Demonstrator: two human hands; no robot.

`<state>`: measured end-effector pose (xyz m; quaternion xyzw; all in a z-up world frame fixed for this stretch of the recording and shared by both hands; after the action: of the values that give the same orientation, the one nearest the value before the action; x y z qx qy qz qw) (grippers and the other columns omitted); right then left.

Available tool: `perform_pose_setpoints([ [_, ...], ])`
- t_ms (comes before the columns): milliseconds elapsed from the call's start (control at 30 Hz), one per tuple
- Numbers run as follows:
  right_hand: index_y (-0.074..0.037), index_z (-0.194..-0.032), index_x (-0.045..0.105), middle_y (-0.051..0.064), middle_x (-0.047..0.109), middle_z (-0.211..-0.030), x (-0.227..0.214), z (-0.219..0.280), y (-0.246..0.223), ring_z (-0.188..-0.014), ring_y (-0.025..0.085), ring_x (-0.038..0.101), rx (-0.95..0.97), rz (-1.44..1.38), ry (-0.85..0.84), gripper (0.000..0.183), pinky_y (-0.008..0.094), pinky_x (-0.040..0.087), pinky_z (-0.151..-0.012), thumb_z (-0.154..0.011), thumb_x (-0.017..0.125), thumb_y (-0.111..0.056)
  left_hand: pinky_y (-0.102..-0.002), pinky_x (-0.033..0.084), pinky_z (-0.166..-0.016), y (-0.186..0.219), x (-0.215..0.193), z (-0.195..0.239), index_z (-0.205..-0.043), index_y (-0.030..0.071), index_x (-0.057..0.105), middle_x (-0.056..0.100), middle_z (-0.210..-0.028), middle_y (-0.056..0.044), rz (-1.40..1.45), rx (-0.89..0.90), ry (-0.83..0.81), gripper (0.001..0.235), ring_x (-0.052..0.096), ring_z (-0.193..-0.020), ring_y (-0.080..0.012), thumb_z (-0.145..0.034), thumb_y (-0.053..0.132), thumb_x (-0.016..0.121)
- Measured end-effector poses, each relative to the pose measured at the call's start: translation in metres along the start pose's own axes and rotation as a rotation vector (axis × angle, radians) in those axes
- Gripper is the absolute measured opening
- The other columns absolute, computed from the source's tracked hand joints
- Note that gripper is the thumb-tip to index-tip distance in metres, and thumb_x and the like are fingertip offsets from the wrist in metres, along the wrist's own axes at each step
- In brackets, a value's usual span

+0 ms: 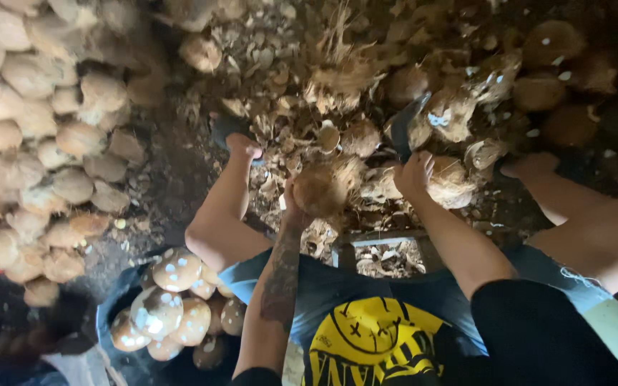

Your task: The person sits on the ground and uses a large knife to peel the fibrous husk off coconuts. They hold the coconut with one hand and strike it with the knife to remove the husk, then place the peeled coconut into a black bucket.

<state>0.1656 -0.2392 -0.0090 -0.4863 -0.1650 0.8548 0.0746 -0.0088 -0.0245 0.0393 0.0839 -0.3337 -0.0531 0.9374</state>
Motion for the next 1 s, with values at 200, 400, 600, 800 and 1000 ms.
perform_pose_setpoints([
  [200, 0.028, -0.126, 0.055, 0.055, 0.054, -0.116, -0.068, 0.049, -0.111, -0.107, 0.067, 0.05, -0.591, -0.487, -0.002, 0.055, 0.064, 0.045, -0.096, -0.098, 0.073, -0.016, -0.046, 0.06, -0.1, 0.009, 0.007, -0.005, -0.113, 0.004, 0.077, 0.079, -0.117, -0.018, -0.04, 0.075, -0.008, 0.049, 0.076, -0.109, -0.0336, -0.094, 0.049, 0.074],
  [400, -0.004, -0.087, 0.077, 0.01, 0.07, -0.059, -0.097, 0.067, -0.156, -0.045, 0.022, 0.07, -0.785, -1.402, -0.363, 0.03, 0.035, 0.058, -0.046, -0.108, 0.073, -0.025, -0.048, 0.052, -0.111, -0.006, 0.033, -0.006, -0.131, -0.001, 0.067, 0.07, -0.13, -0.019, -0.145, 0.06, -0.242, 0.054, 0.069, -0.124, -0.0331, -0.107, 0.046, 0.055],
  [600, -0.004, -0.056, 0.069, 0.015, 0.065, -0.05, -0.087, 0.114, -0.157, -0.042, 0.017, 0.062, -0.629, -1.161, -0.092, 0.055, 0.023, 0.047, -0.048, -0.109, 0.071, -0.019, -0.069, 0.046, -0.112, -0.032, 0.028, 0.011, -0.156, 0.013, 0.056, 0.06, -0.148, -0.026, -0.587, -0.097, -0.353, 0.073, 0.059, -0.135, -0.0464, -0.098, 0.053, 0.074],
  [800, -0.005, -0.05, 0.061, 0.013, 0.063, -0.048, -0.091, 0.129, -0.167, -0.046, 0.021, 0.065, -0.558, -1.206, -0.069, 0.059, 0.027, 0.048, -0.052, -0.107, 0.068, -0.015, -0.058, 0.052, -0.107, -0.032, 0.018, 0.018, -0.143, 0.016, 0.07, 0.068, -0.14, -0.022, -0.531, -0.016, -0.116, 0.069, 0.065, -0.127, -0.0436, -0.085, 0.052, 0.083],
  [1000, -0.017, -0.048, 0.046, 0.006, 0.039, -0.043, -0.142, 0.119, -0.182, -0.04, 0.022, 0.047, -0.428, -2.024, -0.252, 0.065, 0.038, 0.041, -0.052, -0.112, 0.051, -0.013, -0.055, 0.053, -0.104, -0.034, 0.026, 0.002, -0.132, 0.025, 0.078, 0.076, -0.128, -0.016, -0.363, 0.014, -0.065, 0.067, 0.07, -0.121, -0.0354, -0.079, 0.065, 0.081],
])
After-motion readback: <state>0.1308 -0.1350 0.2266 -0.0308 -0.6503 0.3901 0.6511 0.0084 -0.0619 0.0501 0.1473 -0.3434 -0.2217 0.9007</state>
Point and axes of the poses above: each hand's wrist, its own z-axis away from the middle knuckle, its own x-axis out of the palm, y = z × x, the point moved 8 cm from there along -z, towards the middle knuckle
